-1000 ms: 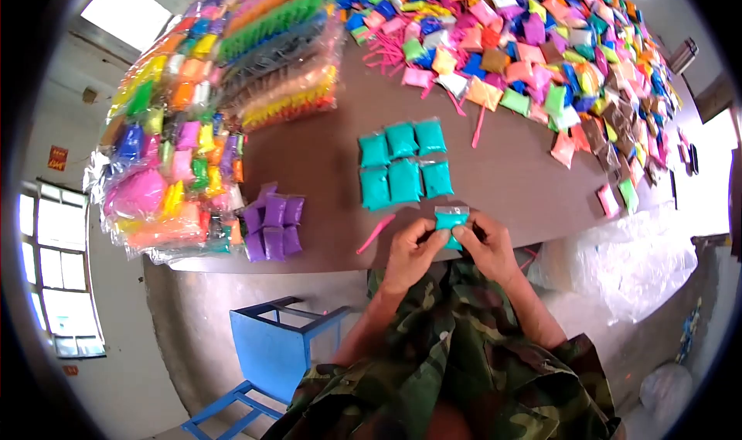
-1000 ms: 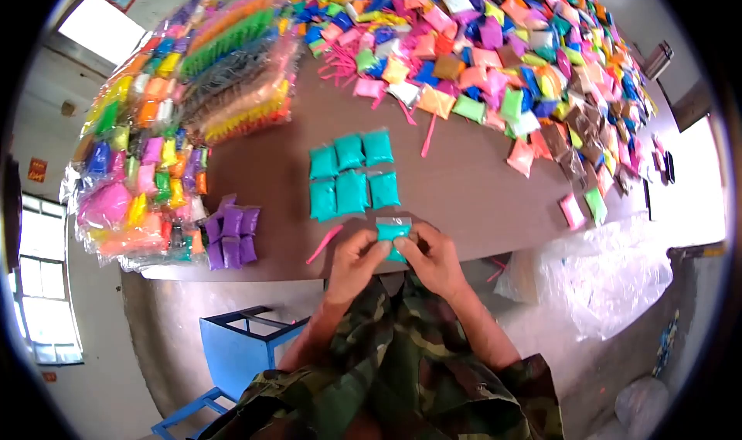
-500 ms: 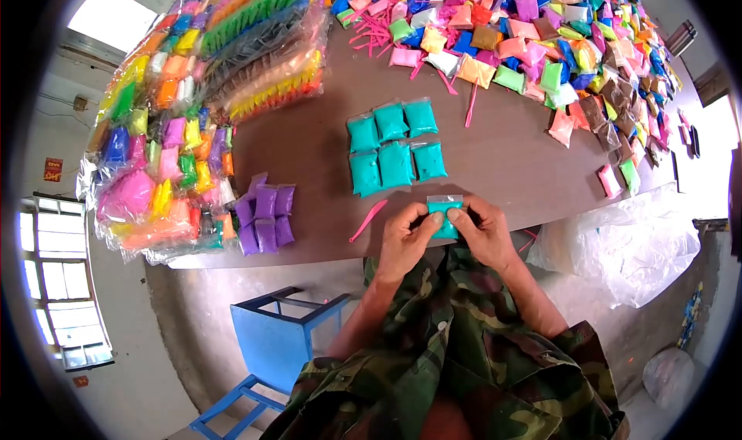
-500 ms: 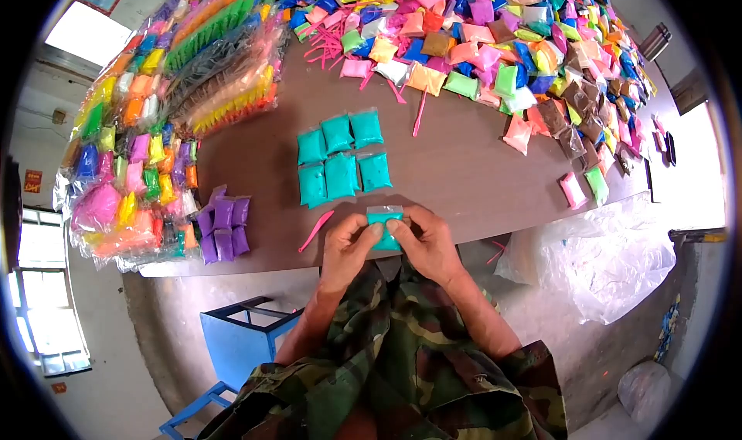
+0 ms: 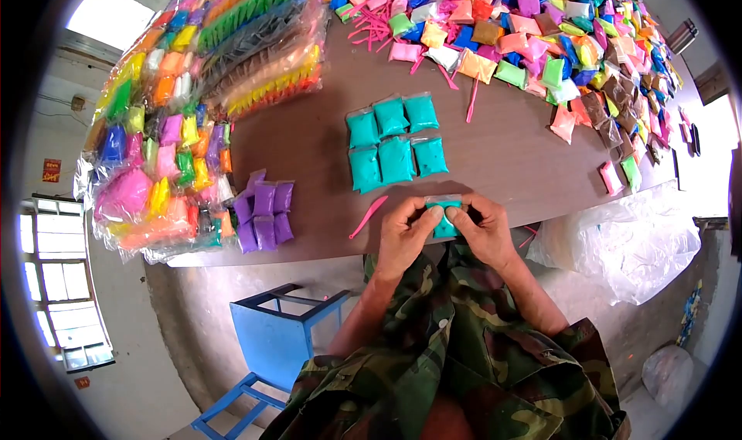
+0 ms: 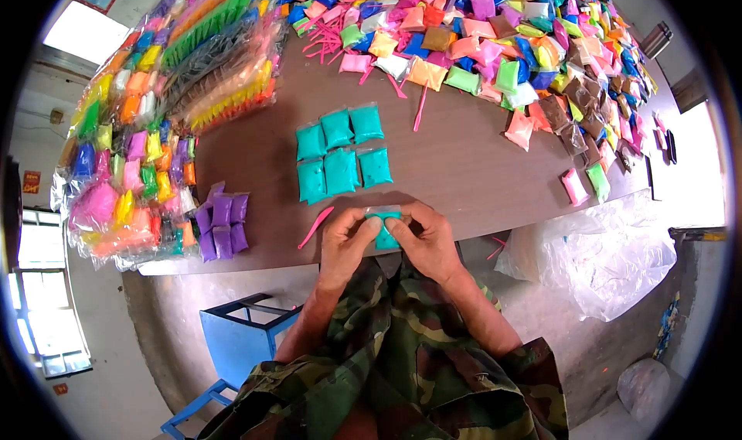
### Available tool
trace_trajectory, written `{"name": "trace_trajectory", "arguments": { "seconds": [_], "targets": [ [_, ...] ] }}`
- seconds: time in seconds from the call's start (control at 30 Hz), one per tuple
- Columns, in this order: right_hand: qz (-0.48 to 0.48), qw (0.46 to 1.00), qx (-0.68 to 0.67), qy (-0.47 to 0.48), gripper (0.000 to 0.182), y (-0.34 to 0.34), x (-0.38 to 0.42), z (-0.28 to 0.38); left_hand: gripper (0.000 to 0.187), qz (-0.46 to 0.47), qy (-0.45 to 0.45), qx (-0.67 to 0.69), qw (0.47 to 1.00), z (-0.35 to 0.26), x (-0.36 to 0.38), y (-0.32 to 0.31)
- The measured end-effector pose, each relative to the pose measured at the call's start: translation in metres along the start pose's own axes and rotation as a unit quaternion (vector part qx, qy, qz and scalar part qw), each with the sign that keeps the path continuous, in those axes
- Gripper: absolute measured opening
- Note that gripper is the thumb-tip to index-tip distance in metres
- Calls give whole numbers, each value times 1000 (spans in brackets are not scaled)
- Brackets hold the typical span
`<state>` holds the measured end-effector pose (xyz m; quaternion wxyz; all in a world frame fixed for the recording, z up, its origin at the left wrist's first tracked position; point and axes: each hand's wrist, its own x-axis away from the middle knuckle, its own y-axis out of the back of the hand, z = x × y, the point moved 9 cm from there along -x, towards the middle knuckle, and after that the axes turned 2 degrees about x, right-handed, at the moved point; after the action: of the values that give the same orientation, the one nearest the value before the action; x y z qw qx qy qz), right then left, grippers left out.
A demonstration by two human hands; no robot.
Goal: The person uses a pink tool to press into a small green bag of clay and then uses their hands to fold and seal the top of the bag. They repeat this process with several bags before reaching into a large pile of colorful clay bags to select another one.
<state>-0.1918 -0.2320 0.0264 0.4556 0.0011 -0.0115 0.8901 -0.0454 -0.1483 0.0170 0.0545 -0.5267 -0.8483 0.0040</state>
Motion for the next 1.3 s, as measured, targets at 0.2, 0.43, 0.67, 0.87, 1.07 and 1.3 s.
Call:
{"name": "trace_trajectory", "arguments": {
  "seconds": [0.2,0.43,0.67,0.87,1.07,1.3],
  "targets": [
    [-15,999,-37,-13,9,4,1,-5,16,40,0,-33,999,-8,-2,-7],
    [-29,1000,-7,10,8,5,1,-8,14,36,-12,-50,998,-2,-1,-4],
    [-60,997,-48,20,11,9,1,-6,13,59,-43,-125,990,-18,-4,-13],
    [-32,999,-6,37,17,7,-3,1,15,41,-19,-78,996,-3,-4,-8],
    [0,997,74,25,25,5,-2,-2,21,40,-46,-100,993,-14,-5,-5],
    [-30,999,9,22,26,6,0,0,23,53,-20,-141,988,-15,-4,-9]
  ]
}}
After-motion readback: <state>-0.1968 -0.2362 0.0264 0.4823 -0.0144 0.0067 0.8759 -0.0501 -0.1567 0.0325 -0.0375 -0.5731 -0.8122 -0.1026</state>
